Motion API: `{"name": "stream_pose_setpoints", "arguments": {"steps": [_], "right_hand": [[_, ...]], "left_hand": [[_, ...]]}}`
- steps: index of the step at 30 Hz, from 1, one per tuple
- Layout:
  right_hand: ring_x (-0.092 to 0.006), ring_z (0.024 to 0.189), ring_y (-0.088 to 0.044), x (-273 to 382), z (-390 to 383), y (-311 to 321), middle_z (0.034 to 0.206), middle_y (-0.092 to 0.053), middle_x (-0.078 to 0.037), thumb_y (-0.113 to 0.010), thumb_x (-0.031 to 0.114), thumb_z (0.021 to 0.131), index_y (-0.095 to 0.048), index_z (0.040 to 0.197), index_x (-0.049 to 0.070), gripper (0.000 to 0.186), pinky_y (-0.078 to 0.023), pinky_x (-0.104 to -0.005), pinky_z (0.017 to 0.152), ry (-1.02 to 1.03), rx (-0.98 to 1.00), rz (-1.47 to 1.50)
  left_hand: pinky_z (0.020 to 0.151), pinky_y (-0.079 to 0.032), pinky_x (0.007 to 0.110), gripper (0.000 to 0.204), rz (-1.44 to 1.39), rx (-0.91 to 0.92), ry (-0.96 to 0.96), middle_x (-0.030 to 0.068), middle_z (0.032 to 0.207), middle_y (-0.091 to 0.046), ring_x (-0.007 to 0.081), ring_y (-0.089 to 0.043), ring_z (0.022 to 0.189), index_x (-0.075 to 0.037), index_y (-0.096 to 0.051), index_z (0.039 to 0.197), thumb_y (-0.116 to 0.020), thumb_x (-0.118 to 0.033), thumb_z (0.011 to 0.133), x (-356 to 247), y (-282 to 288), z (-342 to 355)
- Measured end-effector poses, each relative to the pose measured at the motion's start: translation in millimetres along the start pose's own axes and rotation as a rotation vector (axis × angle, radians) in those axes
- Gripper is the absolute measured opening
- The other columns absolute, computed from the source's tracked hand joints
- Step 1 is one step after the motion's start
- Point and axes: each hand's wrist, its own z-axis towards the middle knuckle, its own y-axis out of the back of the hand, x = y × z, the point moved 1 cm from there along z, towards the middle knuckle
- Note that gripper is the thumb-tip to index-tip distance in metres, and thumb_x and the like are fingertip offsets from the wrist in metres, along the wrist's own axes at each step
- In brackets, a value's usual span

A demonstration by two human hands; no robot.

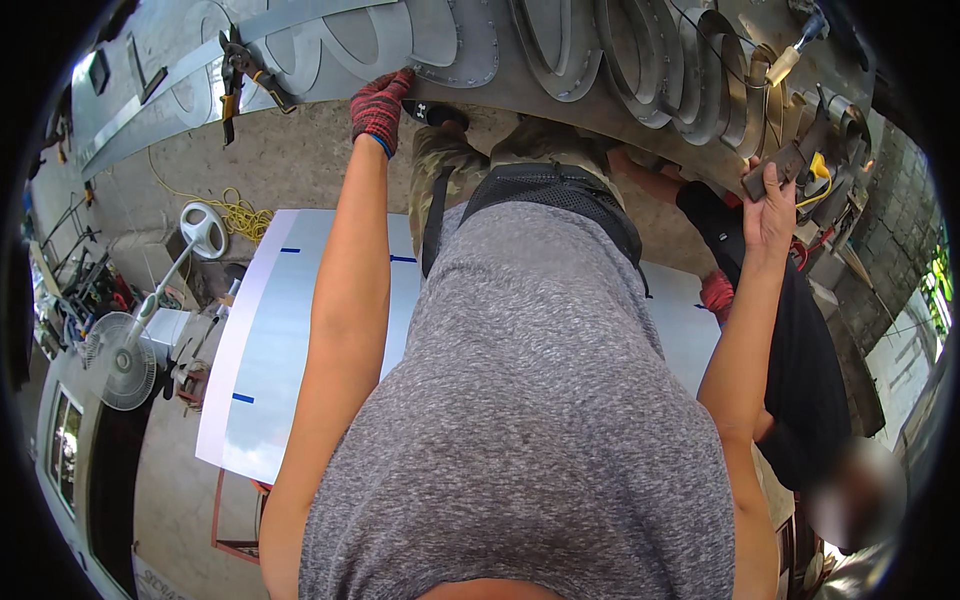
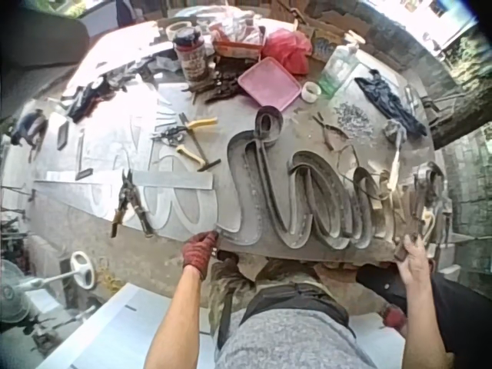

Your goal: Fabricating and assembling metal channel letters for a sign.

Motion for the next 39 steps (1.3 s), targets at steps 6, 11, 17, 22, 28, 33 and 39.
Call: {"name": "stream_pose_setpoints", "arguments": {"steps": [6, 11, 17, 22, 28, 33, 39], "right_hand": [[-0.0245, 0.108, -0.059, -11.8, 5.5, 46.5, 0.114, -0.056, -0.010, -0.067, 0.001, 0.090, -0.044, 0.131, 0.006, 0.047, -0.052, -0.0356, 0.087, 0.037, -0.084, 0.096], [-0.0265, 0.113, -0.058, -35.3, 3.5, 64.2, 0.119, -0.057, -0.011, -0.066, 0.004, 0.090, -0.043, 0.133, 0.006, 0.049, -0.051, -0.0388, 0.092, 0.069, -0.104, 0.146], [-0.0343, 0.120, -0.054, -7.9, 13.5, 81.9, 0.132, -0.052, -0.014, -0.043, 0.022, 0.099, -0.041, 0.137, 0.003, 0.042, -0.047, -0.0468, 0.100, -0.062, 0.164, 0.309], [-0.0318, 0.118, -0.055, -23.8, -4.1, 67.6, 0.128, -0.054, -0.016, -0.044, 0.031, 0.098, -0.042, 0.136, 0.002, 0.048, -0.046, -0.0448, 0.098, -0.101, 0.487, -0.160], [-0.0281, 0.108, -0.057, -53.9, -19.5, 60.0, 0.127, -0.058, -0.013, -0.045, 0.038, 0.097, -0.050, 0.132, 0.004, 0.048, -0.045, -0.0436, 0.094, -0.065, -0.067, 0.329], [-0.0257, 0.108, -0.057, -47.6, -27.7, 50.2, 0.124, -0.062, -0.012, -0.049, 0.039, 0.096, -0.057, 0.127, 0.007, 0.045, -0.044, -0.0403, 0.090, -0.106, 0.176, 0.697], [-0.0216, 0.110, -0.053, -43.0, -50.8, 31.0, 0.129, -0.058, -0.010, -0.052, 0.033, 0.097, -0.054, 0.133, 0.007, 0.044, -0.040, -0.0354, 0.094, 0.014, 0.172, 0.733]], "left_hand": [[0.086, -0.048, 0.033, 0.041, -0.018, -0.012, 0.026, 0.0110, 0.099, -0.073, 0.0191, -0.063, 0.091, 0.000, -0.073, 0.106, -0.080, -0.029, 0.078, -3.0, 1.4, -2.9], [0.086, -0.047, 0.032, 0.040, -0.025, -0.024, 0.041, 0.0100, 0.099, -0.072, 0.0185, -0.063, 0.090, 0.000, -0.073, 0.106, -0.080, -0.028, 0.078, -4.7, 4.9, -7.4], [0.083, -0.047, 0.032, 0.038, -0.041, -0.002, 0.038, 0.0081, 0.097, -0.072, 0.0171, -0.061, 0.088, 0.000, -0.073, 0.105, -0.080, -0.027, 0.079, -2.8, 4.6, -7.7], [0.078, -0.046, 0.030, 0.036, -0.039, -0.008, 0.035, 0.0063, 0.097, -0.071, 0.0158, -0.058, 0.085, -0.002, -0.073, 0.106, -0.079, -0.026, 0.080, 1.3, 16.2, -7.3], [0.075, -0.045, 0.029, 0.036, -0.012, -0.027, 0.092, 0.0052, 0.098, -0.070, 0.0145, -0.057, 0.084, -0.004, -0.073, 0.107, -0.079, -0.027, 0.080, 2.3, 21.1, -9.1], [0.075, -0.044, 0.029, 0.037, 0.002, -0.023, 0.075, 0.0057, 0.097, -0.071, 0.0144, -0.057, 0.083, -0.003, -0.072, 0.108, -0.079, -0.027, 0.081, 3.5, 23.2, -10.1], [0.080, -0.046, 0.029, 0.038, 0.019, -0.028, 0.089, 0.0072, 0.098, -0.071, 0.0164, -0.059, 0.086, -0.001, -0.072, 0.107, -0.078, -0.027, 0.081, 5.8, 22.2, -10.0]]}}
